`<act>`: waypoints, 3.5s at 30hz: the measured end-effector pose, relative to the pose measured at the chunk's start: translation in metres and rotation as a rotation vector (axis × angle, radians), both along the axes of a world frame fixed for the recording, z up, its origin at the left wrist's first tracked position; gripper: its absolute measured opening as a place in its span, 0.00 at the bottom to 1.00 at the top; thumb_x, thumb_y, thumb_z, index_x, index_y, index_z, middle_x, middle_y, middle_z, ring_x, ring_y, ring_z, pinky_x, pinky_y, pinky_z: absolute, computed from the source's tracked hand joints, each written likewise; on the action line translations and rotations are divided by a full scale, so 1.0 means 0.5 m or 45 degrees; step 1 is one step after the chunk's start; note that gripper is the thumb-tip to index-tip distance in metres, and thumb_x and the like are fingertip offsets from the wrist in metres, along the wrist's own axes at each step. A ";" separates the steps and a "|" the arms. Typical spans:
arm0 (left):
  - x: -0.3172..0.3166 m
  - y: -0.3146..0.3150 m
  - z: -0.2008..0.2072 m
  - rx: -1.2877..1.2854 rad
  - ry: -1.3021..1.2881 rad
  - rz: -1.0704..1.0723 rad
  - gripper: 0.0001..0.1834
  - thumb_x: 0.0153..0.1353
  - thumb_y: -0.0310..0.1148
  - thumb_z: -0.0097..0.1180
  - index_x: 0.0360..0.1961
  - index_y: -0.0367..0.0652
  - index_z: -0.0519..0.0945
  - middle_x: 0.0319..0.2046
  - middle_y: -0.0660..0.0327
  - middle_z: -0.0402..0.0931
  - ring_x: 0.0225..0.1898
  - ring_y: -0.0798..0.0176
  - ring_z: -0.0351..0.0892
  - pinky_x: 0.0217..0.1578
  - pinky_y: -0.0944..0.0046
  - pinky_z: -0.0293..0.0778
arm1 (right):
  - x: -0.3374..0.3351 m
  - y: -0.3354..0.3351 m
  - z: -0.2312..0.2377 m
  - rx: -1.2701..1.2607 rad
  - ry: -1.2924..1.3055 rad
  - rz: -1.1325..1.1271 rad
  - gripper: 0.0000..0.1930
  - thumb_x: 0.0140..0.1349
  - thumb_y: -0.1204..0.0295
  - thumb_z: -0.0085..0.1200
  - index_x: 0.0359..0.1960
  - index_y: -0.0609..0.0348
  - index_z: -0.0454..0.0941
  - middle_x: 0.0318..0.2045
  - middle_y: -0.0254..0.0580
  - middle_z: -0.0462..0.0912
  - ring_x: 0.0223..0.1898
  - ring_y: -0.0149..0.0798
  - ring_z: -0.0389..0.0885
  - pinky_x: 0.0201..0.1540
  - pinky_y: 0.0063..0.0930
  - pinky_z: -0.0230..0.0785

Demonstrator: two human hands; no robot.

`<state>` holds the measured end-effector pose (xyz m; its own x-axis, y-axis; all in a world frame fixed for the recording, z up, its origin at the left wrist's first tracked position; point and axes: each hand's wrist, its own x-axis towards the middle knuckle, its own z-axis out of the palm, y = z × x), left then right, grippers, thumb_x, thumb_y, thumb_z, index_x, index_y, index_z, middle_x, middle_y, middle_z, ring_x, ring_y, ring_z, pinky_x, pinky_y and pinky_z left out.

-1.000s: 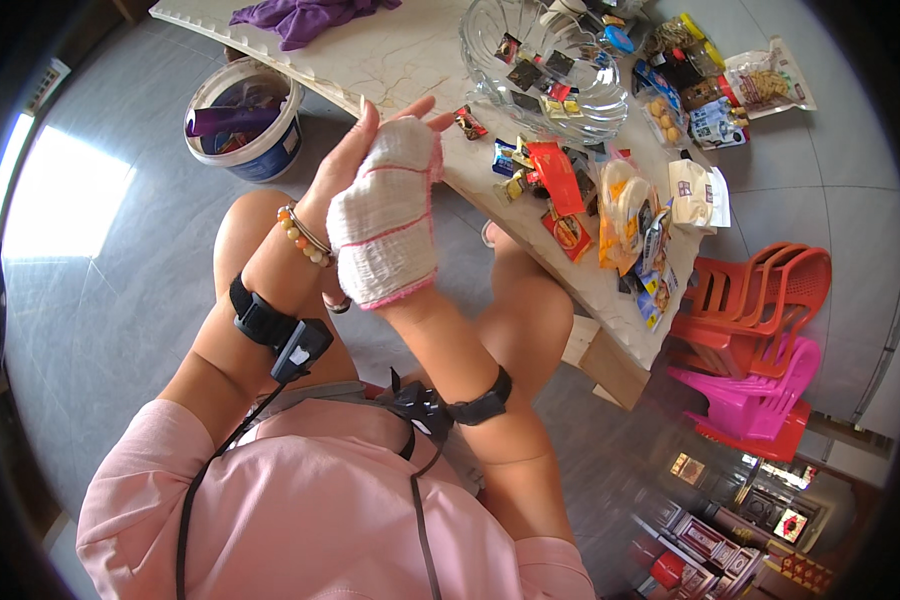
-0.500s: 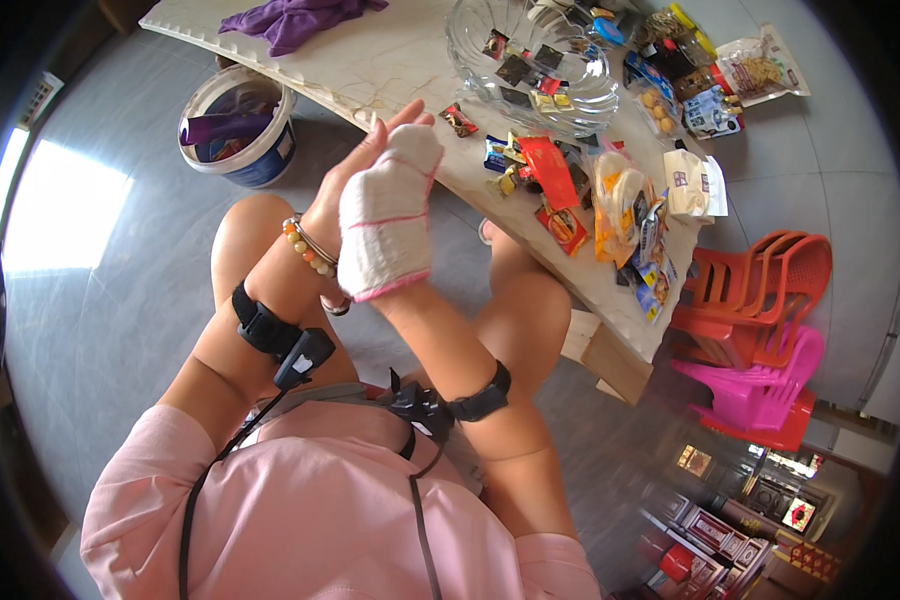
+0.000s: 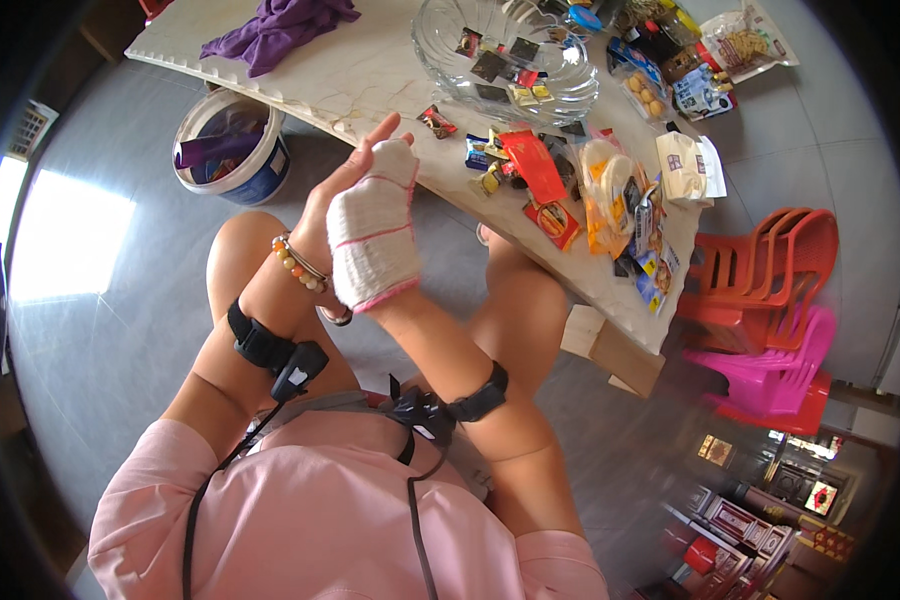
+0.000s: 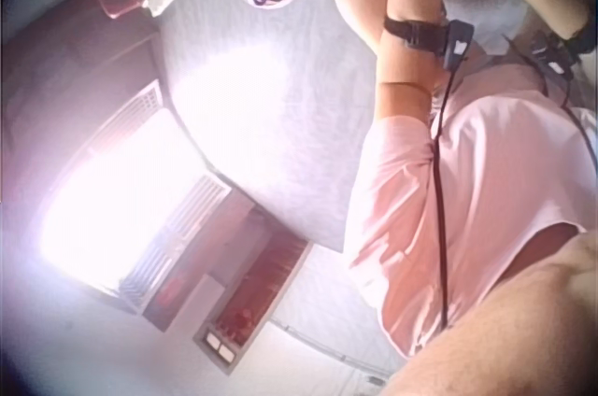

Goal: The person wipes small objects with a white cloth, picking them up from a table and returning them.

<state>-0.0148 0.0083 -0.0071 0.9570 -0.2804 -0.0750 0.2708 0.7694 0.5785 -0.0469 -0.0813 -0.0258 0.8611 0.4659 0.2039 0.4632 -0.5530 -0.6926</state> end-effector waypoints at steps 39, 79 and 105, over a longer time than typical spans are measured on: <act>0.143 -0.032 0.002 1.152 -0.079 0.359 0.14 0.56 0.30 0.51 0.43 0.39 0.71 0.24 0.62 0.74 0.20 0.70 0.74 0.19 0.75 0.71 | -0.002 -0.096 -0.052 0.286 -0.250 0.024 0.22 0.34 0.65 0.60 0.35 0.54 0.69 0.29 0.43 0.72 0.32 0.45 0.72 0.37 0.35 0.64; 0.319 -0.145 0.127 2.302 -1.145 -0.563 0.24 0.57 0.51 0.43 0.41 0.40 0.74 0.37 0.57 0.75 0.37 0.61 0.72 0.42 0.65 0.66 | 0.016 -0.130 0.014 0.242 -0.455 -0.148 0.25 0.49 0.68 0.49 0.51 0.60 0.64 0.41 0.45 0.72 0.43 0.38 0.71 0.49 0.26 0.61; 0.019 -0.061 0.085 1.066 -0.376 0.326 0.05 0.56 0.28 0.51 0.30 0.36 0.73 0.26 0.65 0.74 0.30 0.75 0.74 0.30 0.76 0.69 | 0.025 -0.138 -0.077 0.635 -0.193 -0.401 0.21 0.54 0.68 0.46 0.50 0.56 0.60 0.40 0.37 0.69 0.39 0.30 0.69 0.38 0.22 0.67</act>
